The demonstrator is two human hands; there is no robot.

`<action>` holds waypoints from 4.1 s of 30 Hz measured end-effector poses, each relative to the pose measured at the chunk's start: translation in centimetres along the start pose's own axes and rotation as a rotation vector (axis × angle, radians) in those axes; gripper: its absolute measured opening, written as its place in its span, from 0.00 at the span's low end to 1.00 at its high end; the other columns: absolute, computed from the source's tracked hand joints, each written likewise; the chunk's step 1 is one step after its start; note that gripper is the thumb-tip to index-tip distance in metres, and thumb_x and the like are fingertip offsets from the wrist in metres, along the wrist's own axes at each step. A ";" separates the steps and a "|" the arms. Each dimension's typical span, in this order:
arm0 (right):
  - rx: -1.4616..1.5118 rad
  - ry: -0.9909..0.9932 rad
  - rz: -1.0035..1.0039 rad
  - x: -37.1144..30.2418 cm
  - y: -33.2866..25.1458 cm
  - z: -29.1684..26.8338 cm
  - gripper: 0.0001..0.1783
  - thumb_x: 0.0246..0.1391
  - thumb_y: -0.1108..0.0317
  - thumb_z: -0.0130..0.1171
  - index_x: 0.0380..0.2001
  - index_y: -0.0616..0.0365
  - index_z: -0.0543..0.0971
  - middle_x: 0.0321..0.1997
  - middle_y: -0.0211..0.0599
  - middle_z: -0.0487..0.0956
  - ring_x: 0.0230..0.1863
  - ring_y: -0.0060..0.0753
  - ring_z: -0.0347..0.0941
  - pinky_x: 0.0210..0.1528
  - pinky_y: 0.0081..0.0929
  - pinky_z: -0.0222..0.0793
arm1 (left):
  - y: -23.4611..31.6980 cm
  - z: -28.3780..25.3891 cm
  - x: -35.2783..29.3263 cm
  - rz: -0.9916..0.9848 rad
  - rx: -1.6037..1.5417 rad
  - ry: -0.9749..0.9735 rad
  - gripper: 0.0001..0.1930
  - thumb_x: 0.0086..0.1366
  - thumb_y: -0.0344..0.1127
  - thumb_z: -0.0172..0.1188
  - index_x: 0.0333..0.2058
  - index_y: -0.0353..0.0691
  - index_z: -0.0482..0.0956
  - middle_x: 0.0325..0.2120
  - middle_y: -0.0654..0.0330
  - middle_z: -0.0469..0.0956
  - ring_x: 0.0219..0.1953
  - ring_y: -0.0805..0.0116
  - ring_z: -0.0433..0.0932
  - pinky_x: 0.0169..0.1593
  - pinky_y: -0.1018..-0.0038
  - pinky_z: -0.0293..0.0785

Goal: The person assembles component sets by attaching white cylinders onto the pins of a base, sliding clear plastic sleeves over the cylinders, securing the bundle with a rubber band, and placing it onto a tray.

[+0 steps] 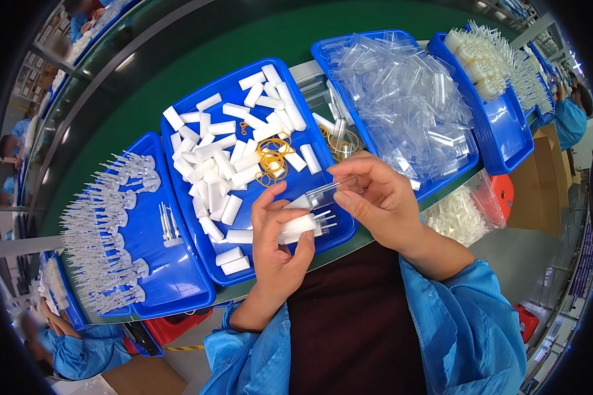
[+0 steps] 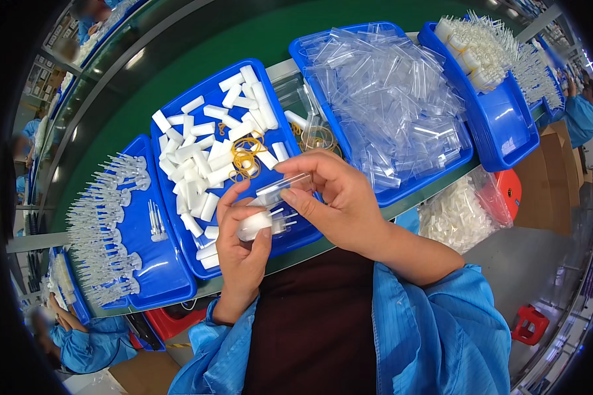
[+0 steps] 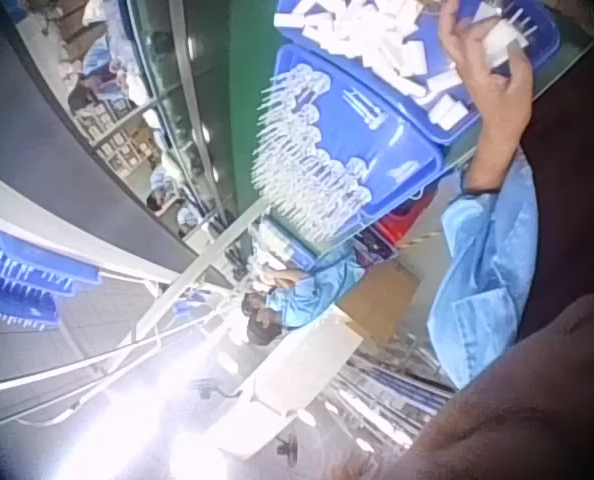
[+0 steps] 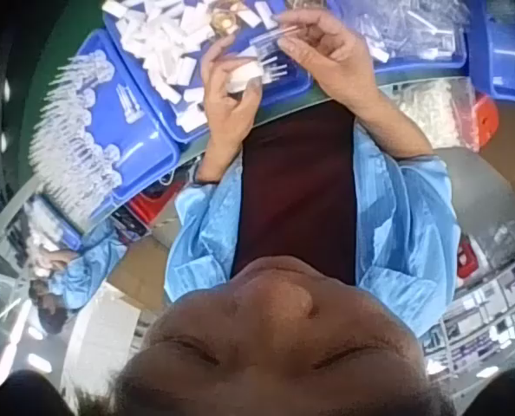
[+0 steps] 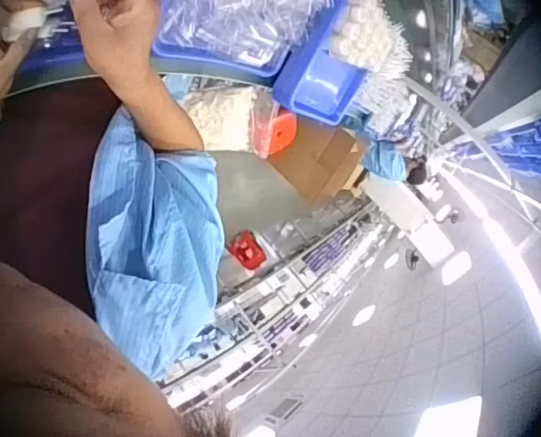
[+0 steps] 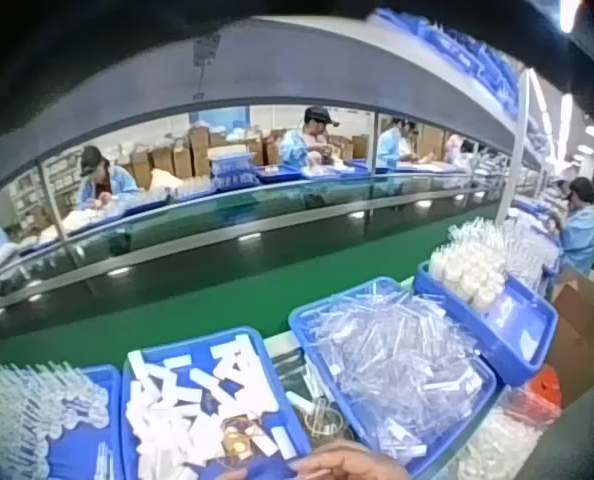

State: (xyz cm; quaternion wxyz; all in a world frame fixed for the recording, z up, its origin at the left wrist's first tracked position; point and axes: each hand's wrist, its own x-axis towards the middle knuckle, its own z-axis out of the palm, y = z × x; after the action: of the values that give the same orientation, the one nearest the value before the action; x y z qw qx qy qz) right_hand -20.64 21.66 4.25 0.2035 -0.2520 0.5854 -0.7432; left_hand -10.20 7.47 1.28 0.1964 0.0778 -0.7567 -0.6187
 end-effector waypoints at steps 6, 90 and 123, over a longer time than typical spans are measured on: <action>-0.115 0.016 -0.072 -0.5 -0.1 -0.7 0.19 0.55 0.77 0.53 0.52 0.66 0.70 0.41 0.35 0.68 0.39 0.19 0.66 0.40 0.15 0.64 | 0.1 -0.1 0.0 0.005 0.041 0.019 0.14 0.49 0.21 0.58 0.36 0.39 0.74 0.53 0.49 0.61 0.44 0.63 0.68 0.49 0.70 0.65; -0.595 -0.120 -0.195 -1.4 0.2 -0.3 0.22 0.38 0.64 0.70 0.41 0.55 0.80 0.33 0.28 0.80 0.41 0.31 0.66 0.47 0.26 0.56 | 0.0 1.2 -0.5 0.265 -0.166 -0.105 0.39 0.46 0.26 0.52 0.59 0.34 0.48 0.60 0.36 0.46 0.64 0.46 0.47 0.63 0.55 0.48; -1.601 0.482 -0.402 4.6 -1.8 -9.6 0.18 0.37 0.55 0.69 0.30 0.52 0.77 0.49 0.37 0.72 0.57 0.45 0.58 0.50 0.46 0.47 | 0.2 0.2 -0.1 -0.207 -0.640 -0.184 0.11 0.52 0.25 0.55 0.34 0.39 0.66 0.54 0.47 0.62 0.47 0.69 0.70 0.48 0.76 0.69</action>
State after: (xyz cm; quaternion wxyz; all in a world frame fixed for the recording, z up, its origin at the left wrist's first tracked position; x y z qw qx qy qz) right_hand -30.16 26.71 4.81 -0.3010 -0.2538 0.9049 -0.1615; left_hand -10.22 7.74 1.39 0.0780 0.0327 -0.5268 -0.8458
